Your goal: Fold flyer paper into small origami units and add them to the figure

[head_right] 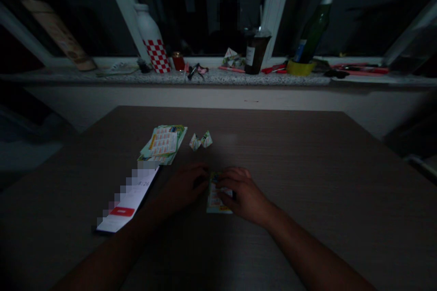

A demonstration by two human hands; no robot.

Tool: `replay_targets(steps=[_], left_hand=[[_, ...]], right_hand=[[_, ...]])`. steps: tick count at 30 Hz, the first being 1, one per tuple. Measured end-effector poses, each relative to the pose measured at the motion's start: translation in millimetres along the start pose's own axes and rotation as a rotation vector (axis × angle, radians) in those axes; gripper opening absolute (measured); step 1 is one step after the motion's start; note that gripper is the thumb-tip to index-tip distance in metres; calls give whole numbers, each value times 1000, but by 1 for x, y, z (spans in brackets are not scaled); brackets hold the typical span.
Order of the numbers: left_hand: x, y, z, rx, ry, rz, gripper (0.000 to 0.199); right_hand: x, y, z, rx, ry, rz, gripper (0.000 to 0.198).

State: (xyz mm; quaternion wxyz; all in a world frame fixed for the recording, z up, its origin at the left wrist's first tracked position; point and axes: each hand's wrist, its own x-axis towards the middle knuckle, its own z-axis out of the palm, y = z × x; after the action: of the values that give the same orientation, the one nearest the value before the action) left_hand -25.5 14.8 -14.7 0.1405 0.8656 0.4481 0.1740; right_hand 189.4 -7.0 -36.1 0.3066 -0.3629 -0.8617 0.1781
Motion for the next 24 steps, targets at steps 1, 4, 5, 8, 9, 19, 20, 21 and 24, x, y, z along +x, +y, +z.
replay_targets(steps=[1, 4, 5, 8, 9, 19, 20, 21, 24], left_hand=[[0, 0, -1, -7, -3, -7, 8], [1, 1, -1, -9, -5, -18, 5], [0, 1, -1, -6, 0, -17, 5], [0, 0, 1, 0, 13, -11, 5], [0, -1, 1, -2, 10, -7, 5], [0, 0, -1, 10, -10, 3, 7], [0, 0, 0, 8, -6, 2, 7], [0, 0, 0, 9, -2, 0, 7], [0, -1, 1, 10, 10, -2, 7]], right_hand=[[0, 0, 0, 0, -1, -2, 20], [0, 0, 0, -2, 0, 1, 18], [0, 0, 0, -2, 1, 2, 18], [1, -2, -2, 1, -6, 6, 17], [1, -2, -2, 4, -10, 6, 18], [0, -1, -1, 7, -6, 12, 20], [0, -1, -1, 6, -10, 15, 20], [1, -2, -2, 5, -15, 19, 19], [1, -3, -2, 1, -15, 17, 18]])
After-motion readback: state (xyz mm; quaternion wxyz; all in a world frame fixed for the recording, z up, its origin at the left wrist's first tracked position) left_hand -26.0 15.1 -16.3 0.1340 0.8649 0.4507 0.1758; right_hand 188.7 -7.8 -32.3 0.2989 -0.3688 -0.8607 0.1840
